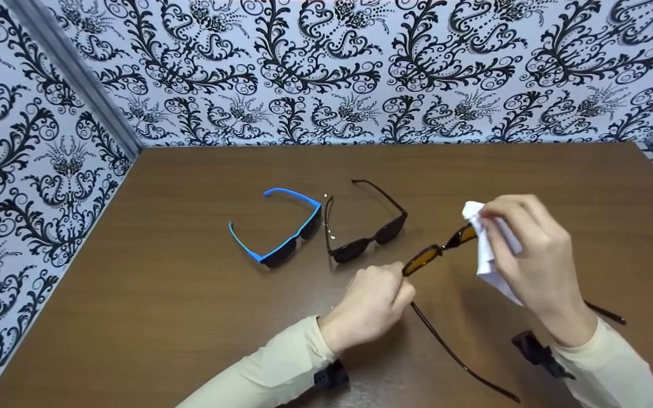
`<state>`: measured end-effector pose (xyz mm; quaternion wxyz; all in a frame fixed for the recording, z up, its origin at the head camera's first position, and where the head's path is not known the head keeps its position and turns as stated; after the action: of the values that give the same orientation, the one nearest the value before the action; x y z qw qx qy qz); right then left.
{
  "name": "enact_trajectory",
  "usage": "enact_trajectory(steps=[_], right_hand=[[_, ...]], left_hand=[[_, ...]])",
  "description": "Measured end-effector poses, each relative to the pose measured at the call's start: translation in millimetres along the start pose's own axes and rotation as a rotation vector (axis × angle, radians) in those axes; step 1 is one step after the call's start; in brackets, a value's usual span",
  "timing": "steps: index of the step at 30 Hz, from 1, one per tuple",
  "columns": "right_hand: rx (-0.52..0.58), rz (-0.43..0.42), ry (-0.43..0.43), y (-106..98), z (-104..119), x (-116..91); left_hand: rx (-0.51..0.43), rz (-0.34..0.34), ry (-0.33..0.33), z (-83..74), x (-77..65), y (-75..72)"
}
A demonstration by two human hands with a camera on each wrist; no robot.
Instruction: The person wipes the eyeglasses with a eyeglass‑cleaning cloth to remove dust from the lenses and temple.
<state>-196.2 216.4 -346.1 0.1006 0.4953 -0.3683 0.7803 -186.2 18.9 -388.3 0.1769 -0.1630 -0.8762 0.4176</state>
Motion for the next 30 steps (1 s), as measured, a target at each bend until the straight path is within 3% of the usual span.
enact_trajectory(steps=[8, 11, 17, 25, 30], right_hand=[[0.028, 0.043, -0.252, 16.7, 19.6, -5.1], [0.009, 0.065, -0.293, 19.9, 26.0, -7.8], [-0.077, 0.086, -0.205, 12.2, 29.7, -8.8], [-0.201, 0.061, -0.039, 1.7, 15.5, -9.4], [-0.294, 0.131, 0.028, 0.3, 8.3, -12.4]], left_hand=[[0.016, -0.049, -0.007, -0.6, -1.4, -0.8], [0.029, -0.068, 0.002, -0.8, -1.1, -1.4], [0.022, -0.082, 0.001, 2.6, -0.4, -3.2], [0.03, -0.111, 0.013, 6.8, -2.8, -4.7], [0.04, -0.112, 0.006, 7.6, -4.0, -4.6]])
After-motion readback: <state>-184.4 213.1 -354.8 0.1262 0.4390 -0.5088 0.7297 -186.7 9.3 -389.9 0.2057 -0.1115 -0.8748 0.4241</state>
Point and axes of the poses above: each hand's wrist, its own x-axis towards the middle knuckle, its own y-axis out of the palm, z = x × y, the point moved 3 cm from there along x, towards the middle knuckle, and after that the axes turned 8 degrees about -y, right-handed, at the moved point
